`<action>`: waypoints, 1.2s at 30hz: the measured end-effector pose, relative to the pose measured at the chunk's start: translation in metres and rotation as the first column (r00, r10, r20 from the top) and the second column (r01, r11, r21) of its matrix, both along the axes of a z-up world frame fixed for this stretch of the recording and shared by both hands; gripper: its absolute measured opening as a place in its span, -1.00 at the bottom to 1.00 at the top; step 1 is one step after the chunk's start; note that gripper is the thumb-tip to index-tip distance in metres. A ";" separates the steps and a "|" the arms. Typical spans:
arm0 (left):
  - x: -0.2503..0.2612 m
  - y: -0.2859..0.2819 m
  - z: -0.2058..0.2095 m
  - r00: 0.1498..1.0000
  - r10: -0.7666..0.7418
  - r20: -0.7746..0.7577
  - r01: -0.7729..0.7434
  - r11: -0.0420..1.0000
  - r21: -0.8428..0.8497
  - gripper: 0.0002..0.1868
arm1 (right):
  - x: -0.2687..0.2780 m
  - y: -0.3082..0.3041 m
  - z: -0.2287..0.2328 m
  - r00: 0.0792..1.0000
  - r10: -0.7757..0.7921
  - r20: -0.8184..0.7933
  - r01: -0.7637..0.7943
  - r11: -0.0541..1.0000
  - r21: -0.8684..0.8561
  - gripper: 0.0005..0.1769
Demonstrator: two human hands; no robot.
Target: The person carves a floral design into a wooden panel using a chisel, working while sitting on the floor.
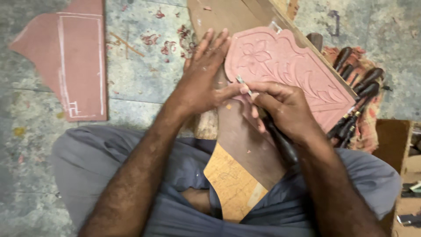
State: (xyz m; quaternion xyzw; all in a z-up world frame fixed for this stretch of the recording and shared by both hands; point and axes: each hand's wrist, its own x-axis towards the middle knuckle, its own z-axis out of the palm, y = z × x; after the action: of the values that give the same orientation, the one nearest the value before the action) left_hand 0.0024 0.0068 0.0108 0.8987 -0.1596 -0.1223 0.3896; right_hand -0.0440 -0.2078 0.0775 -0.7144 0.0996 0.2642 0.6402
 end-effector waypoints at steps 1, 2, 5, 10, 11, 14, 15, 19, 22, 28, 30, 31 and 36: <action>0.000 -0.001 0.001 0.999 -0.001 -0.035 0.001 1.000 -0.002 0.21 | 0.000 0.002 -0.001 1.000 0.000 -0.005 0.000 1.000 0.012 -0.69; 0.001 -0.002 0.001 0.998 -0.010 -0.068 0.010 1.000 -0.008 0.23 | -0.001 0.002 -0.001 1.000 -0.008 -0.007 0.008 1.000 0.019 -0.69; 0.001 0.002 -0.004 1.000 -0.026 0.012 0.027 0.999 -0.040 0.17 | 0.000 0.006 -0.009 0.998 -0.057 0.011 0.056 0.996 0.064 -0.69; 0.001 0.005 -0.010 0.999 -0.039 0.001 0.039 0.999 -0.038 0.09 | 0.001 0.014 -0.014 0.994 -0.109 0.020 0.108 0.992 0.059 -0.69; 0.001 0.005 -0.008 0.999 -0.038 -0.015 0.037 0.999 -0.033 0.10 | -0.001 0.013 -0.011 0.994 -0.111 -0.001 0.111 0.993 0.048 -0.69; 0.003 0.002 -0.002 0.999 -0.045 -0.016 0.045 0.999 0.001 0.23 | -0.004 0.009 -0.005 0.998 -0.070 -0.001 0.070 0.997 0.044 -0.69; 0.003 0.004 -0.001 0.999 -0.042 -0.029 0.042 0.999 0.001 0.22 | -0.004 0.008 -0.005 0.999 -0.049 0.007 0.049 0.998 0.046 -0.69; 0.003 0.004 -0.004 0.996 -0.053 -0.070 0.052 0.999 -0.015 0.15 | -0.006 0.015 -0.017 0.988 -0.154 0.013 0.153 0.986 0.063 -0.67; 0.003 0.008 -0.007 0.998 -0.063 -0.024 0.061 0.997 -0.054 0.11 | -0.006 0.022 -0.020 0.982 -0.187 0.019 0.185 0.980 0.077 -0.69; 0.004 0.002 0.002 0.996 -0.051 -0.073 0.052 0.999 0.013 0.22 | -0.004 0.010 -0.012 0.994 -0.106 0.001 0.106 0.994 0.010 -0.68; 0.004 0.002 0.005 0.996 -0.037 -0.083 0.040 0.998 0.039 0.25 | 0.001 -0.001 -0.006 1.000 0.012 0.018 -0.011 1.000 -0.022 -0.67; 0.002 0.002 0.005 0.996 -0.032 -0.078 0.035 0.999 0.029 0.25 | 0.002 0.000 -0.007 1.000 0.001 0.010 -0.001 1.000 -0.029 -0.68; 0.002 0.003 -0.001 0.998 -0.046 -0.052 0.046 0.999 -0.007 0.20 | 0.002 0.003 -0.014 0.998 -0.019 0.057 0.016 0.998 0.055 -0.68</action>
State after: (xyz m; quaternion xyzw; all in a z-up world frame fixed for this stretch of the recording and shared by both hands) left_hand 0.0044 0.0099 0.0096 0.8902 -0.1703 -0.1541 0.3935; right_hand -0.0422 -0.2050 0.0634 -0.7030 0.0803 0.2407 0.6644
